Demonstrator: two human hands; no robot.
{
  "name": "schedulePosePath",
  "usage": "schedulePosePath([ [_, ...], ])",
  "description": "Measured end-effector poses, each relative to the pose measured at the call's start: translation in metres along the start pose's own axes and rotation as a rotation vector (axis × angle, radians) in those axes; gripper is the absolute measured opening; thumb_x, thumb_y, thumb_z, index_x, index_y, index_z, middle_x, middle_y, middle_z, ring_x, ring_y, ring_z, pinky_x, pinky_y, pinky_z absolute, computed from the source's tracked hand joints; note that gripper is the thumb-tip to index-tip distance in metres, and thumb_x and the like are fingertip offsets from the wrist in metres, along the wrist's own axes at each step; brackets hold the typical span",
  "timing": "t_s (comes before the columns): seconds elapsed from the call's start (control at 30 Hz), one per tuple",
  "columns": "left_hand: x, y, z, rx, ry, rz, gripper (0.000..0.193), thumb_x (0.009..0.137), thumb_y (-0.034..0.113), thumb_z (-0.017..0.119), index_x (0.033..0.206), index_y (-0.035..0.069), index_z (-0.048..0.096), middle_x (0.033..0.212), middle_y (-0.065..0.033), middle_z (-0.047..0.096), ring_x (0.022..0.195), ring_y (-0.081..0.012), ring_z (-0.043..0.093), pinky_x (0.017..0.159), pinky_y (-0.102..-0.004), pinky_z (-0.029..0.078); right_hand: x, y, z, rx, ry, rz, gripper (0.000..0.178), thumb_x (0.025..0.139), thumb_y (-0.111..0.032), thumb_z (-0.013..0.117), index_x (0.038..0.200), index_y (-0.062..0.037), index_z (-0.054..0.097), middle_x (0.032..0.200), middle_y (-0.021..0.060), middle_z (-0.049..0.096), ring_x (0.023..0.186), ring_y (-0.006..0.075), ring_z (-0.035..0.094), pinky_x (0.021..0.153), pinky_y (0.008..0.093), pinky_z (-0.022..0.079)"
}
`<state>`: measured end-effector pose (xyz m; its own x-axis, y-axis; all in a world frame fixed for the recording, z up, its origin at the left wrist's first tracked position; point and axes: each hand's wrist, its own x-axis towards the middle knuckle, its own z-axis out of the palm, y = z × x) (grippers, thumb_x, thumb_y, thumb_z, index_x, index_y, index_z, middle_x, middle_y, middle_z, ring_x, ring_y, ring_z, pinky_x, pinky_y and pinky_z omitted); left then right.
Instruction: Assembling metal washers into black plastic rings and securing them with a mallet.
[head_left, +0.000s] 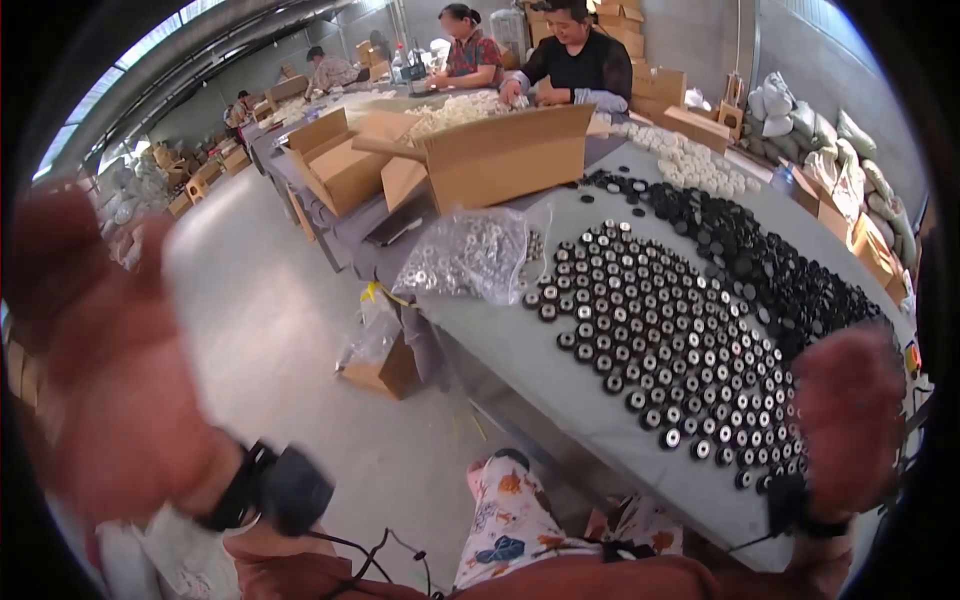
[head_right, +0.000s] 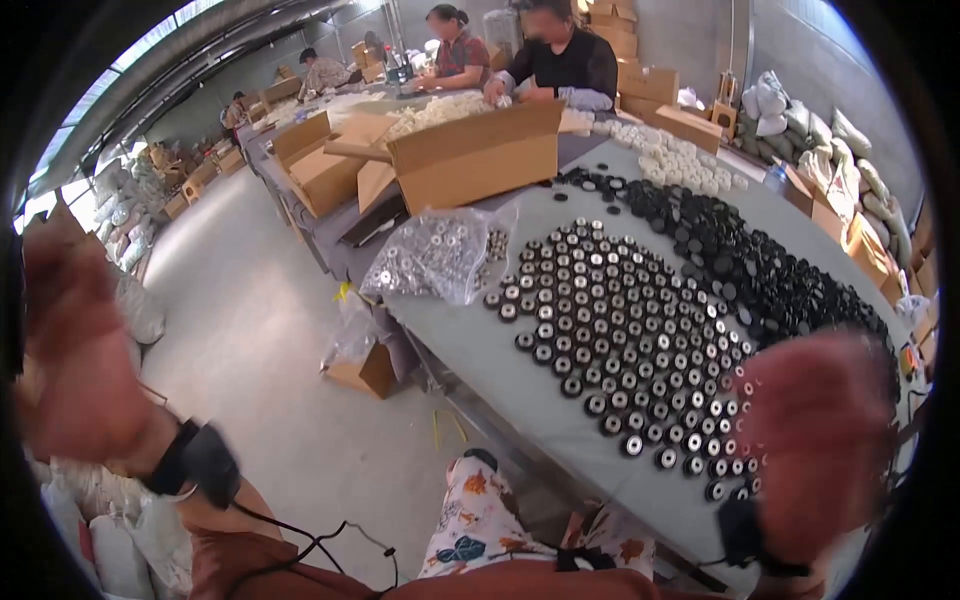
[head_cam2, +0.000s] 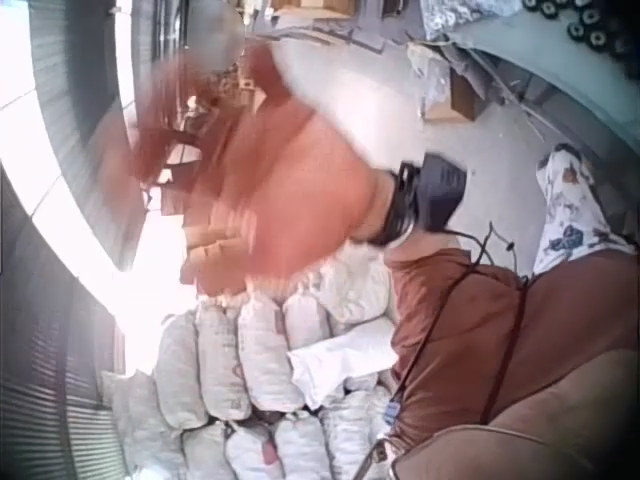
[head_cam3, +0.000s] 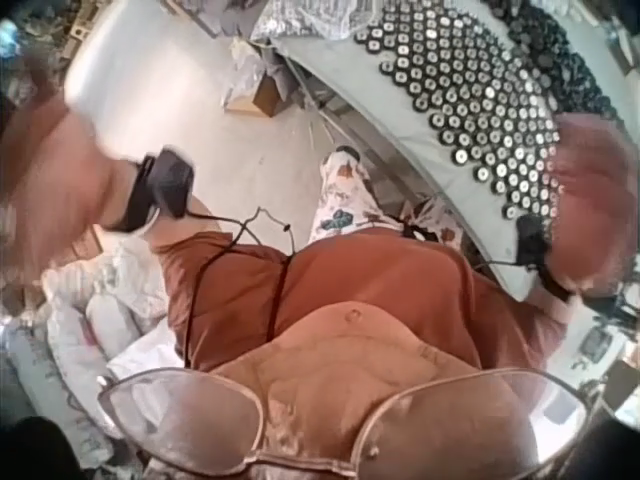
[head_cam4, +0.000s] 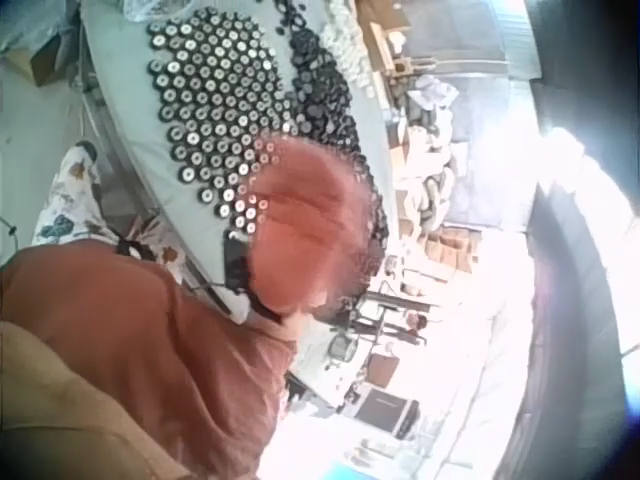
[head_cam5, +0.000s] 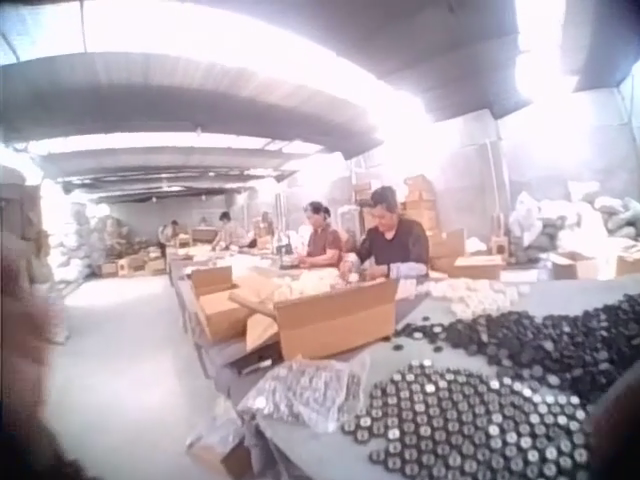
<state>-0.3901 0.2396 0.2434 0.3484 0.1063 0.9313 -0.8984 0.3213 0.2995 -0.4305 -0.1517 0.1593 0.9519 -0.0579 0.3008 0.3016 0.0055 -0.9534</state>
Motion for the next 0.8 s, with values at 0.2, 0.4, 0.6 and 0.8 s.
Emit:
schedulePosePath([
  [0.2,-0.006,-0.189,-0.015,0.378,0.154,-0.477,0.022,0.092,0.015,0.052,0.104,0.0,0.062,0.092,-0.0077,0.065,0.08,-0.0142,0.063,0.068,-0.0257,0.052,-0.021,0.13,-0.017,-0.697,-0.534,0.332,0.027,0.082,-0.021,0.066,0.097,-0.0008,0.057,0.074,0.0095,0.066,0.061,0.0176,0.064,0.056,0.0287,0.051],
  [0.4,0.019,-0.323,-0.116,1.731,-0.223,-0.121,0.037,0.082,0.013,0.059,0.116,-0.001,0.054,0.11,-0.0187,0.06,0.105,-0.0336,0.055,0.09,-0.0381,0.043,-0.001,0.154,-0.027,-0.713,-0.876,0.525,0.033,0.084,-0.032,0.062,0.101,-0.005,0.061,0.078,0.0101,0.067,0.07,0.0215,0.066,0.065,0.0302,0.053],
  [0.6,0.034,-0.443,-0.141,2.198,-0.74,-0.426,0.058,0.085,0.01,0.043,0.141,0.013,0.027,0.149,-0.0075,0.022,0.139,-0.0278,0.013,0.102,-0.0691,0.01,0.015,0.142,-0.043,-0.365,-0.782,0.808,0.022,0.09,-0.02,0.053,0.097,-0.0001,0.06,0.086,0.0162,0.063,0.077,0.0271,0.06,0.068,0.033,0.045],
  [0.8,0.038,-0.494,-0.179,2.412,-1.059,-0.595,0.047,0.092,0.018,0.039,0.138,0.019,0.033,0.144,-0.0031,0.034,0.135,-0.0214,0.025,0.096,-0.074,0.009,0.03,0.16,-0.052,-0.365,-0.697,0.919,0.019,0.092,-0.014,0.05,0.096,0.0005,0.061,0.085,0.0151,0.062,0.078,0.0245,0.06,0.069,0.0315,0.046],
])
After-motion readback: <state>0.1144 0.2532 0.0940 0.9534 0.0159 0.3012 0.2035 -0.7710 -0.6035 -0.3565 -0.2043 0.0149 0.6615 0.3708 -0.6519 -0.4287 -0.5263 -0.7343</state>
